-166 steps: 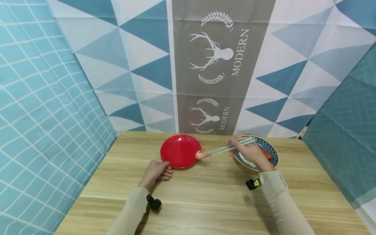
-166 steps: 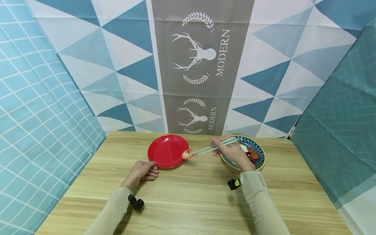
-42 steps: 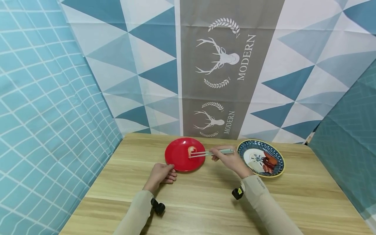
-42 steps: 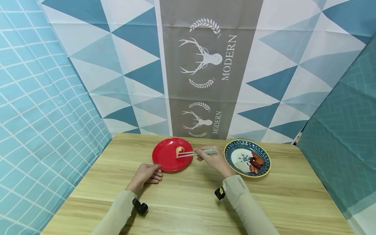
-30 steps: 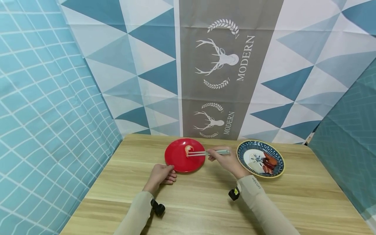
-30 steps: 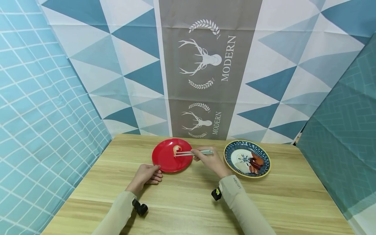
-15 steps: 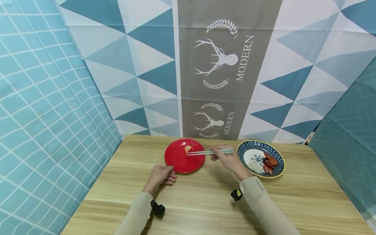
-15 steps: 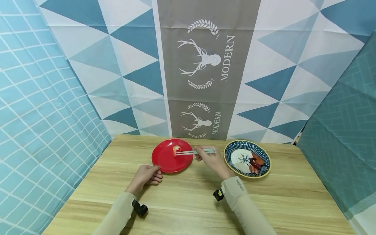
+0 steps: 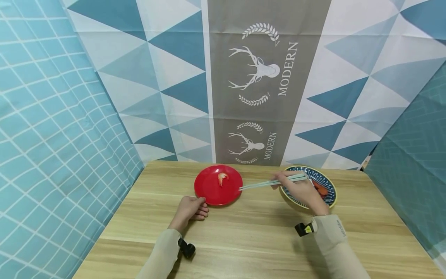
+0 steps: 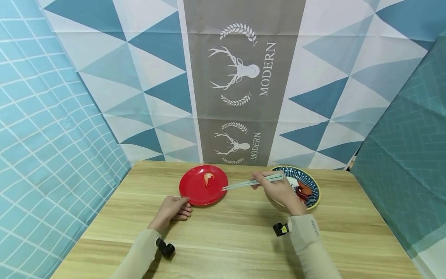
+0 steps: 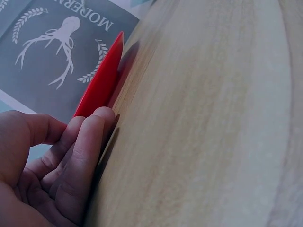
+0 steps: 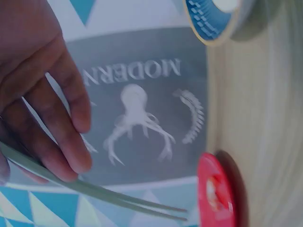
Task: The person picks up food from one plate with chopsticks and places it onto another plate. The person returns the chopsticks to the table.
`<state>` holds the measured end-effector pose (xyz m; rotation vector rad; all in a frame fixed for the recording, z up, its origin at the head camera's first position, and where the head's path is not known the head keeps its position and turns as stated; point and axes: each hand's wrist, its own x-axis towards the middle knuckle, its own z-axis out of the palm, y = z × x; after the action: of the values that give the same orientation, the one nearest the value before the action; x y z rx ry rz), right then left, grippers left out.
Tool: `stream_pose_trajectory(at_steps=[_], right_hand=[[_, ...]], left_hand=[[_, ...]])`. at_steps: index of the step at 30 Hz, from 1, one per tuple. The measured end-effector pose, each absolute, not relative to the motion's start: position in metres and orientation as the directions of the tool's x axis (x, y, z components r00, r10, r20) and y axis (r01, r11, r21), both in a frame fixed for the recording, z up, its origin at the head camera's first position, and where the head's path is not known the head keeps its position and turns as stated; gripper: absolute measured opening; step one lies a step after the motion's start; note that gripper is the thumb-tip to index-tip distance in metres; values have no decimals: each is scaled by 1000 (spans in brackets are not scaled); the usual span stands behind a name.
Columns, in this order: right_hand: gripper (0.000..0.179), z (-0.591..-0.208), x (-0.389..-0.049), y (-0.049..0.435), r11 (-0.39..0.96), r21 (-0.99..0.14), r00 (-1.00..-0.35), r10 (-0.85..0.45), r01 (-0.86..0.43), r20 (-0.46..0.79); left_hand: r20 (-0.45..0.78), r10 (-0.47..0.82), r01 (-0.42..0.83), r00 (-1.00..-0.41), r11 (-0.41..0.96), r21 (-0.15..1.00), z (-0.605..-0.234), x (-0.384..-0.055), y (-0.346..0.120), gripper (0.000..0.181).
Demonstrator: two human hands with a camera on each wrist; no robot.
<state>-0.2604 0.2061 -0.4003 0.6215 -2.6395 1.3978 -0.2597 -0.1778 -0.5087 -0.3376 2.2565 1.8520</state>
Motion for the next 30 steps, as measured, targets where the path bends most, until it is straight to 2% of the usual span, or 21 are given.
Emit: stream_pose_trajectory(at_steps=[6,11,16,21,25,30], right_hand=[[40,-384,-245,232,545,-784,-950,-250,-298,188],[40,-378,-236,256,466,-832,-945,-261,-301,196],[35,-376,-229,283,385,-842,-910,-321,-379,263],[30,-377,-222,304,433,-800,-906,-276,-415,320],[29,-379,-218,320,476,-788,-920,-230,-390,317],[26,-382,-213,339,457,-807,-927,-221,-374,304]], left_hand=[[-299,-45,-302,-953,188,934,-510,-261,-179,35],[-293,-43,-296,-955,194,935,-511,-261,-180,35],[-290,-43,-293,-956,194,936,-511,-260,-180,35],[-285,-45,-288,-957,190,938,-509,-259,-180,35],[-282,-44,-285,-958,195,938,-508,-259,-179,36],[-282,-43,-285,-958,199,938,-509,-259,-178,37]])
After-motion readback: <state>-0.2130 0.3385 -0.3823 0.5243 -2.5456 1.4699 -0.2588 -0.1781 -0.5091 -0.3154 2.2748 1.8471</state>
